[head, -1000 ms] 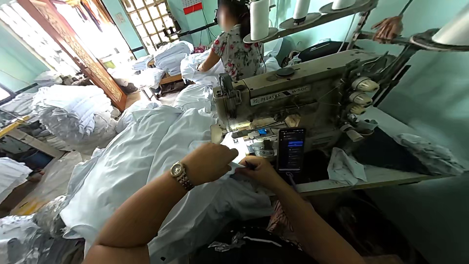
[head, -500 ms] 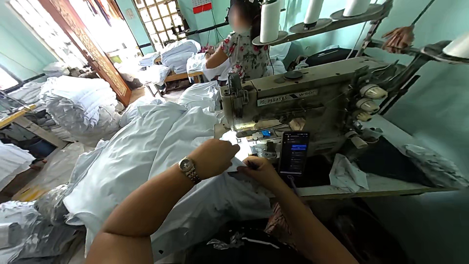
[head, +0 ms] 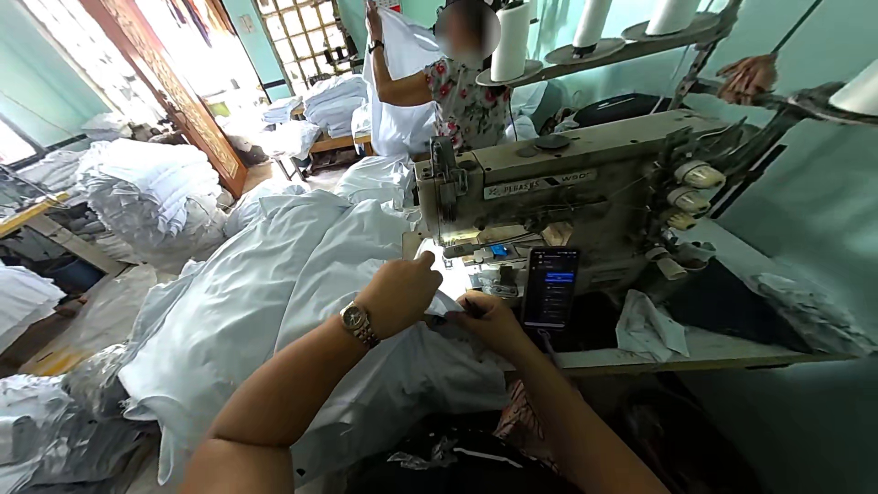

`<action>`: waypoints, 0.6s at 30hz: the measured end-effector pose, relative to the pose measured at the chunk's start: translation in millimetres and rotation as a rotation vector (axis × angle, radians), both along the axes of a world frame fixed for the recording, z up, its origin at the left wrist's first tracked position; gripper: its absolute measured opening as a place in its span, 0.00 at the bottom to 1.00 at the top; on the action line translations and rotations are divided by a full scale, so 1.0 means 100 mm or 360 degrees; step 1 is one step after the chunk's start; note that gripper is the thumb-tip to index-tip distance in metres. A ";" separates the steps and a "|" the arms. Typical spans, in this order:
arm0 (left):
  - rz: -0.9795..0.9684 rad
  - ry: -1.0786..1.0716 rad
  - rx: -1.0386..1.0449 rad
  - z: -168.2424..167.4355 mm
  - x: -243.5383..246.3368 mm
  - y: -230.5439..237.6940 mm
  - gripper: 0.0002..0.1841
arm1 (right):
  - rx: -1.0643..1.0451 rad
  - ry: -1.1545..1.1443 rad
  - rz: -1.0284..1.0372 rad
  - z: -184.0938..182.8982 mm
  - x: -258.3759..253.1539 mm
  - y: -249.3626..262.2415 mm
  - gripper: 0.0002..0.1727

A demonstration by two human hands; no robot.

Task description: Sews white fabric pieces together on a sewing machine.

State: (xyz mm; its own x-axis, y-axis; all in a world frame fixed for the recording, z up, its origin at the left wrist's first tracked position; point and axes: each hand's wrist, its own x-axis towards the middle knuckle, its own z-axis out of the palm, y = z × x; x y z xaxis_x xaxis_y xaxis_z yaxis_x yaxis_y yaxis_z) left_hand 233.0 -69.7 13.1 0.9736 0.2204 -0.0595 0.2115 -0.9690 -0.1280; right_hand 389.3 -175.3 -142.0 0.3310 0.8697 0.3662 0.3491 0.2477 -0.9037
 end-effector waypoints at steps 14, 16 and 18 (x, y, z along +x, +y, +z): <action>-0.0134 -0.0345 -0.0282 -0.77 0.02 0.41 0.13 | 0.0253 -0.0328 -0.0240 -0.07 -0.05 -0.16 0.09; -0.0141 -0.0416 -0.0268 -0.82 0.03 0.42 0.13 | 0.0247 -0.0380 -0.0255 -0.10 -0.05 -0.18 0.11; -0.0153 -0.0448 -0.0190 -0.86 0.03 0.44 0.16 | 0.0224 -0.0415 -0.0271 -0.12 -0.05 -0.17 0.12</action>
State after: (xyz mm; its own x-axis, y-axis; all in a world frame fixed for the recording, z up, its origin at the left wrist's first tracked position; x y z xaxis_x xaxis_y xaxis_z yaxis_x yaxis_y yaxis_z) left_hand 236.4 -25.3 -73.1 0.9716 0.1340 0.1951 0.1289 -0.9909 0.0384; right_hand 384.6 -192.2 -154.4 0.3466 0.7450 0.5700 0.6108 0.2819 -0.7399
